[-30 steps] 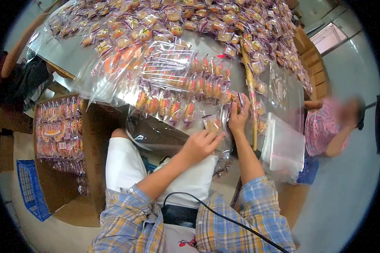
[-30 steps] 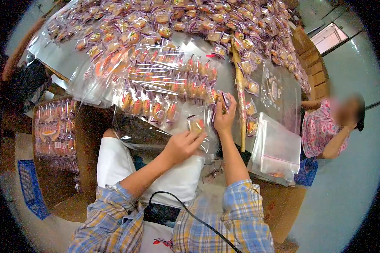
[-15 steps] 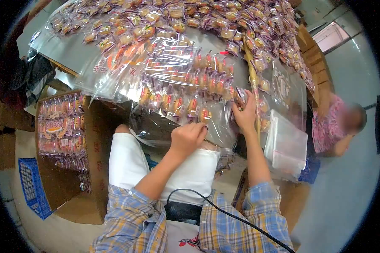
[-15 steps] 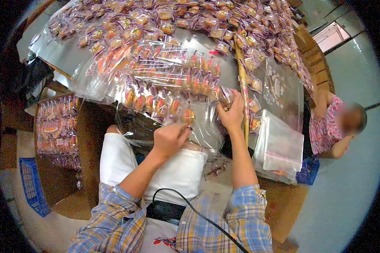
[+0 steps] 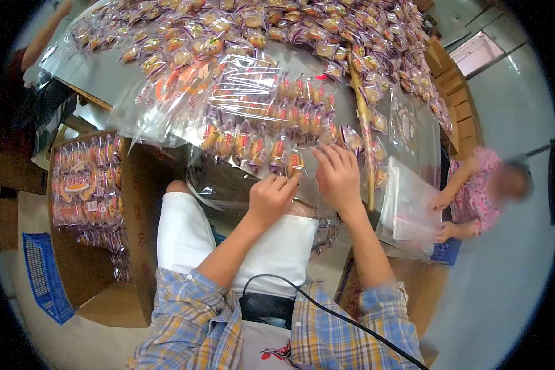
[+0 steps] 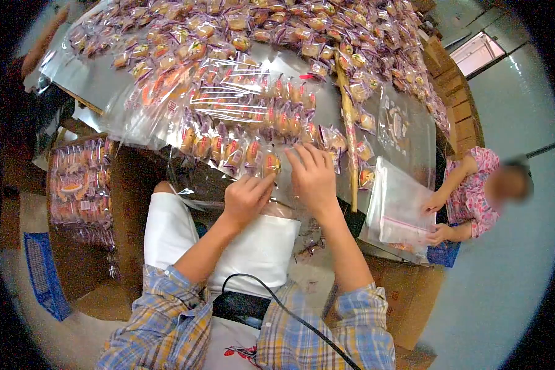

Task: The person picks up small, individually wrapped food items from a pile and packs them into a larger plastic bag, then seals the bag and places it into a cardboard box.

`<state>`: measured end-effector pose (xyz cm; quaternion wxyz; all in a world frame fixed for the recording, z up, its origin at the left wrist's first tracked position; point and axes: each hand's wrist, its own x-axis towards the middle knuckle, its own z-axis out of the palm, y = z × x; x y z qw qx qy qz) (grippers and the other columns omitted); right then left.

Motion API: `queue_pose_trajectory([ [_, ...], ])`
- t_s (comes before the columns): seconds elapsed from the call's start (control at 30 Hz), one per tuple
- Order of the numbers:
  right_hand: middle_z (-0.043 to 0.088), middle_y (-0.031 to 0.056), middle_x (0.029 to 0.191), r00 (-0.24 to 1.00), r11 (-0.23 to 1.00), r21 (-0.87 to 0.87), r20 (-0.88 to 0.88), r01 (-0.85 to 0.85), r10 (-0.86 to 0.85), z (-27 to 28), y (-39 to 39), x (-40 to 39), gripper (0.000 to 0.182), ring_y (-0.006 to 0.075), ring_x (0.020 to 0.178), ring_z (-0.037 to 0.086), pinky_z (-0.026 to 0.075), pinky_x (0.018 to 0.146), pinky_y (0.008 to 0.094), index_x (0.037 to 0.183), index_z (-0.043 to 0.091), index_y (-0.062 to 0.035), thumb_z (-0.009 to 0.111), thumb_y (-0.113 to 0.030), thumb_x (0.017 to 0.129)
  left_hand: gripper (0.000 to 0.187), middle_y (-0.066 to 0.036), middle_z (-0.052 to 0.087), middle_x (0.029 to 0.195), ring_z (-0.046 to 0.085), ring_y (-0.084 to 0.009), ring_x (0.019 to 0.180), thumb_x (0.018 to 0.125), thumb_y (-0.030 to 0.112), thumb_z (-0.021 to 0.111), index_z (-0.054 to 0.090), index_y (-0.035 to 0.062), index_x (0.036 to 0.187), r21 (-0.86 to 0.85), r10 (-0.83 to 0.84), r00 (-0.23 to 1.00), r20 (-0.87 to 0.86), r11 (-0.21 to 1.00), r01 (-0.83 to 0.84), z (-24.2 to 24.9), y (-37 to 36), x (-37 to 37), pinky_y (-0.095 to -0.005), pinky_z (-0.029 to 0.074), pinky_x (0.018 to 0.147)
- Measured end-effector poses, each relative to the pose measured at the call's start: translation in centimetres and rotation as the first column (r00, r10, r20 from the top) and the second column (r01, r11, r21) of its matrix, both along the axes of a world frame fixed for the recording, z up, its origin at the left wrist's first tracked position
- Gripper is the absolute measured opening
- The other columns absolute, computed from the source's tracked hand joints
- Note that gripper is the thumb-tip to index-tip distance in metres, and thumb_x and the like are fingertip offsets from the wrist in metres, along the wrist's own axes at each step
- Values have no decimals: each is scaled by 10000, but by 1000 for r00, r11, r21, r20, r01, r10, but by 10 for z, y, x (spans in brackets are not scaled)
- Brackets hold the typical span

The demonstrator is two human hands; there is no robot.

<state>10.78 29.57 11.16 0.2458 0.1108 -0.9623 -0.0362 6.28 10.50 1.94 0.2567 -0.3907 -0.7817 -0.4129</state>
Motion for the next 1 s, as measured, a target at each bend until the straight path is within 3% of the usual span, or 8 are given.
queue_pose_trajectory([
  [0.03, 697, 99, 1139, 995, 995, -98, -97, -16, 6, 4, -2, -3, 433, 309, 1088, 656, 513, 935, 433, 1197, 710, -76, 751, -5, 771, 365, -2, 621, 799, 634, -191, 734, 775, 126, 796, 765, 125, 1139, -14, 5, 999, -37, 1000, -5, 1, -1, -4, -332, 530, 584],
  [0.17, 683, 94, 1039, 978, 967, -254, -202, 3, -56, -1, -1, -3, 380, 300, 932, 670, 539, 803, 374, 1121, 729, -71, 749, 25, 754, 377, -7, 664, 930, 633, -215, 857, 776, 144, 795, 768, 127, 1152, -31, -9, 999, -50, 1000, 8, 5, -7, -6, -379, 531, 732],
  [0.27, 688, 92, 1052, 993, 962, -267, -110, -59, 31, 10, -4, -5, 372, 295, 973, 663, 526, 842, 400, 1120, 726, -79, 755, -7, 756, 356, -21, 702, 1052, 648, -234, 953, 807, 158, 785, 772, 126, 1162, -50, 17, 993, -114, 998, -23, 3, -8, -8, -417, 504, 864],
  [0.4, 696, 76, 1078, 996, 999, 33, -91, 24, -20, 12, -18, -8, 352, 288, 1035, 648, 498, 903, 429, 1119, 724, -97, 748, -43, 772, 360, -37, 719, 1182, 658, -235, 1031, 819, 171, 775, 764, 125, 1176, -69, 20, 985, -174, 997, -33, -7, -11, -9, -421, 478, 949],
  [0.5, 705, 66, 1027, 986, 999, -32, -164, 22, -27, -4, 2, -20, 289, 295, 986, 653, 502, 880, 434, 1099, 728, -95, 733, -36, 816, 359, -41, 724, 1247, 665, -231, 1044, 820, 177, 774, 761, 127, 1175, -79, -29, 980, -199, 997, 14, -3, -13, -11, -417, 480, 953],
  [0.63, 685, 104, 863, 959, 854, -516, -207, 61, -193, 10, 0, -33, 139, 274, 766, 650, 514, 738, 394, 1046, 738, -46, 742, -77, 910, 277, -45, 726, 1268, 655, -229, 1052, 839, 135, 714, 761, 92, 1108, -67, -138, 982, -127, 989, 130, -4, -6, -8, -406, 490, 943],
  [0.73, 678, 112, 854, 960, 712, -696, -122, 99, -253, 8, -1, -26, 104, 265, 743, 653, 516, 714, 372, 1024, 737, -34, 739, -83, 932, 272, -49, 725, 1273, 658, -230, 1051, 838, 140, 716, 749, 82, 1102, -97, -46, 987, -155, 995, 31, 0, -5, -6, -400, 497, 937],
  [1.0, 674, 113, 883, 950, 862, -507, -280, -23, -139, -3, -32, 23, 217, 313, 805, 661, 531, 725, 410, 973, 679, -42, 747, 49, 787, 265, -58, 719, 1110, 648, -256, 1121, 873, 188, 669, 738, 79, 1104, -264, 5, 991, -132, 964, -40, 38, 0, -29, -470, 425, 1114],
])
